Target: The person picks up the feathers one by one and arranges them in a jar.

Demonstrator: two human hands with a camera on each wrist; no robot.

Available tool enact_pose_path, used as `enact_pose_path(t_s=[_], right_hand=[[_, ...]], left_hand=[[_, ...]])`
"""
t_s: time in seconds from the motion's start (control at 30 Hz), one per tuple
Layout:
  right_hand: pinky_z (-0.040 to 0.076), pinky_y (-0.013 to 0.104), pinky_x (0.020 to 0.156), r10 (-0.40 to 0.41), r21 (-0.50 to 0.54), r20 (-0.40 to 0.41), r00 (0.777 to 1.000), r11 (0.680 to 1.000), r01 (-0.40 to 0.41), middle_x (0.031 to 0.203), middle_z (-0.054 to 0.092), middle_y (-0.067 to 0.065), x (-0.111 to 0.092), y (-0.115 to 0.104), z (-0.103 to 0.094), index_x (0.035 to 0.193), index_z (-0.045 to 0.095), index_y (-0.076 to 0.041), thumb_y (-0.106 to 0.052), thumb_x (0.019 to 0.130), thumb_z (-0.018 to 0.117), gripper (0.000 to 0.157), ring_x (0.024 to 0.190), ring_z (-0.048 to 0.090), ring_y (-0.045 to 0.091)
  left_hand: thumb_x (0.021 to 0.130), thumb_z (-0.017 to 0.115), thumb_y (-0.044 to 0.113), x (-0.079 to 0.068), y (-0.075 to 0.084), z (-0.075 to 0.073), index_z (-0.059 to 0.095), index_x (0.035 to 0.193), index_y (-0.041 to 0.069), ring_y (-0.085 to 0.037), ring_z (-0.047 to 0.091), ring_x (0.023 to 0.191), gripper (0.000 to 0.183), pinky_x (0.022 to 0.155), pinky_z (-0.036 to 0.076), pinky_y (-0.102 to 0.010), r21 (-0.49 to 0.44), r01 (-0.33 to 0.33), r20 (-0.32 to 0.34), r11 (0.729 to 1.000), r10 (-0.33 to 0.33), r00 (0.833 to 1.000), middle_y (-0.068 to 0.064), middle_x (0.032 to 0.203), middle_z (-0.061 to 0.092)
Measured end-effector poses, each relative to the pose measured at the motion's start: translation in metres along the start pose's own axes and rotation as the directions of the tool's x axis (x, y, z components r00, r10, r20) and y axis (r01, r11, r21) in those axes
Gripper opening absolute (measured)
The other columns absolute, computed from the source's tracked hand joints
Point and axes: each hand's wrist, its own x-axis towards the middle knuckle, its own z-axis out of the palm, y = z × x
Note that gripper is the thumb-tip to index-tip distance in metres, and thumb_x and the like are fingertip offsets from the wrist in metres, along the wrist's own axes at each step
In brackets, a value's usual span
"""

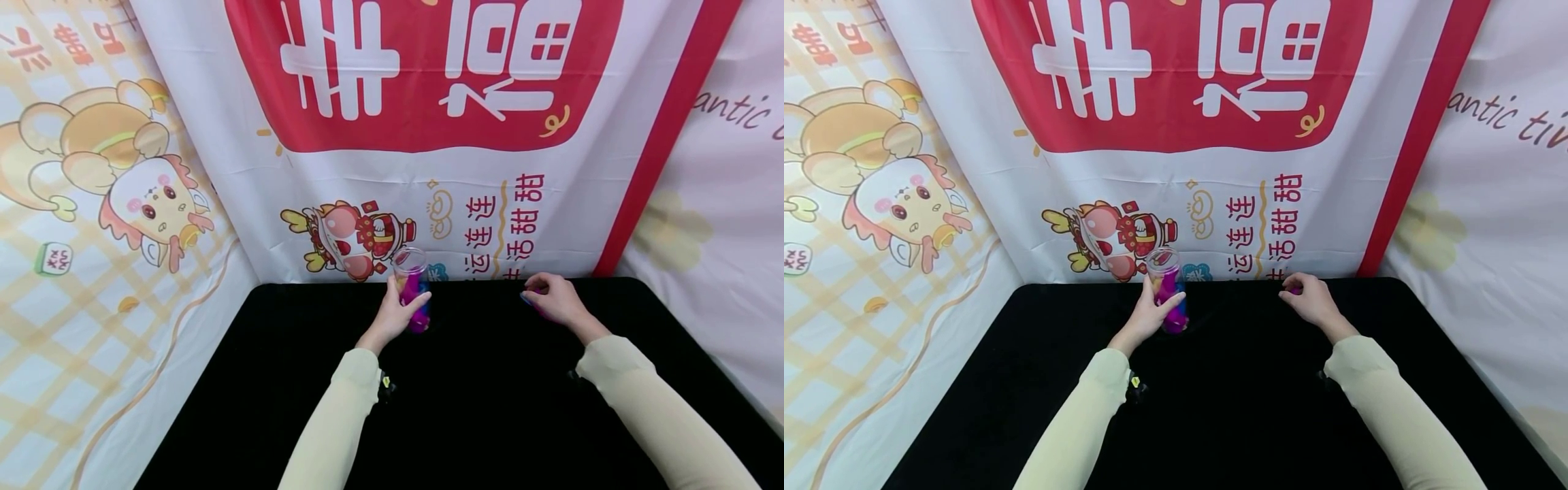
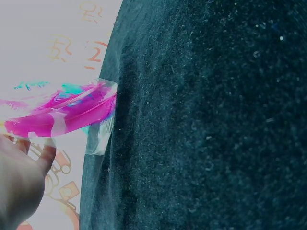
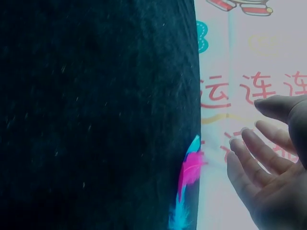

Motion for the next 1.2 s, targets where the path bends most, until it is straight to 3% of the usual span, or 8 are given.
enact_pose_path(t_s=[0.17, 0.33, 0.77, 1.2], right_hand=[[0.052, 0.048, 0.088, -0.021, -0.035, -0.025, 0.999, 0.999, 0.02, 0.107, 0.072, 0.02, 0.0, 0.009, 0.0, 0.114, 0.068, 0.003, -0.017, 0.095, 0.072, 0.027, 0.098, 0.069, 0.033], [0.053, 0.053, 0.089, -0.009, -0.045, -0.013, 1.0, 0.999, 0.009, 0.107, 0.071, 0.022, 0.0, 0.017, 0.001, 0.115, 0.067, 0.006, -0.015, 0.095, 0.072, 0.029, 0.099, 0.068, 0.036], [0.049, 0.059, 0.094, 0.083, -0.11, 0.001, 0.997, 0.99, -0.083, 0.113, 0.068, 0.029, 0.003, 0.036, 0.0, 0.121, 0.062, 0.012, -0.017, 0.096, 0.068, 0.039, 0.109, 0.061, 0.045], [0.051, 0.057, 0.09, 0.147, -0.132, -0.022, 0.989, 0.98, -0.148, 0.109, 0.068, 0.029, 0.005, 0.049, 0.005, 0.117, 0.063, 0.014, -0.016, 0.094, 0.068, 0.038, 0.103, 0.064, 0.045]], left_hand=[[0.092, 0.073, 0.052, 0.0, 0.0, 0.0, 0.031, 0.141, 0.021, -0.028, 0.051, 0.134, 0.072, 0.115, 0.037, -0.051, -0.006, 0.001, 0.004, 1.0, -0.001, 1.0, -0.008, 0.144, 0.05], [0.093, 0.073, 0.051, -0.003, 0.004, -0.002, 0.028, 0.145, 0.022, -0.029, 0.047, 0.138, 0.074, 0.118, 0.033, -0.051, -0.018, 0.029, 0.028, 0.999, -0.029, 0.999, -0.01, 0.149, 0.047], [0.094, 0.073, 0.048, -0.001, 0.0, -0.001, 0.027, 0.147, 0.022, -0.027, 0.048, 0.137, 0.075, 0.116, 0.036, -0.049, -0.007, -0.003, 0.014, 1.0, 0.003, 1.0, -0.008, 0.147, 0.048], [0.094, 0.073, 0.048, -0.001, 0.002, 0.0, 0.029, 0.144, 0.022, -0.027, 0.048, 0.136, 0.072, 0.116, 0.036, -0.049, -0.016, 0.012, 0.01, 1.0, -0.012, 1.0, -0.008, 0.147, 0.049]])
